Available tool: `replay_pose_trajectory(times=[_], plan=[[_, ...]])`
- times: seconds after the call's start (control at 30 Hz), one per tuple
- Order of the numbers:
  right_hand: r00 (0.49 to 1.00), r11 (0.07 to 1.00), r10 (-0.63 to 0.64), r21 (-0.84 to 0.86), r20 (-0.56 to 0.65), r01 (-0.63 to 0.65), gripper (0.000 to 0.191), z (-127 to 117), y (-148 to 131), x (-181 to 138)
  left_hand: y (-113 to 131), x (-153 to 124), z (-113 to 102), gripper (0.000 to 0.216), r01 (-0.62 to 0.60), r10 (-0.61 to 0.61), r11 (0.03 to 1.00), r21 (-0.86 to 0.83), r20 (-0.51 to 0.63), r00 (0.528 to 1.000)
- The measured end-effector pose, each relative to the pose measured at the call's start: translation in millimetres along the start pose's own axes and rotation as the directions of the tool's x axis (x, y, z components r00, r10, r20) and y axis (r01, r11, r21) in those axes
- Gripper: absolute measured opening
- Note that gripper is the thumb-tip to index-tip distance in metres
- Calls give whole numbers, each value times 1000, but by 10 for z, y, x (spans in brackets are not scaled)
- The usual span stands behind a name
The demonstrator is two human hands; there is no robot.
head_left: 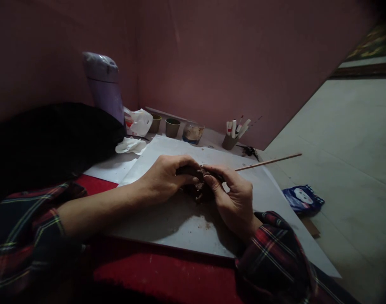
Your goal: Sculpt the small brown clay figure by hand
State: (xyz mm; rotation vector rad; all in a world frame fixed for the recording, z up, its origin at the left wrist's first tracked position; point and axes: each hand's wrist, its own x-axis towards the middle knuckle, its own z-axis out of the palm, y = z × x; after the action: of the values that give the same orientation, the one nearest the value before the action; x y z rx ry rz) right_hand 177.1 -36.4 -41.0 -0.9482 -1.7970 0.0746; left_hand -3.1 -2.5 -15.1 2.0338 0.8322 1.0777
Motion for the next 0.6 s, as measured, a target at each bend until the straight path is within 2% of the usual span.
replay_pose_trajectory(times=[0.6], plan=[[999,999,41,-9,-28,-41,14,-21,-38,-6,11,-8,-26,19,-107,105,989,102,28,994]])
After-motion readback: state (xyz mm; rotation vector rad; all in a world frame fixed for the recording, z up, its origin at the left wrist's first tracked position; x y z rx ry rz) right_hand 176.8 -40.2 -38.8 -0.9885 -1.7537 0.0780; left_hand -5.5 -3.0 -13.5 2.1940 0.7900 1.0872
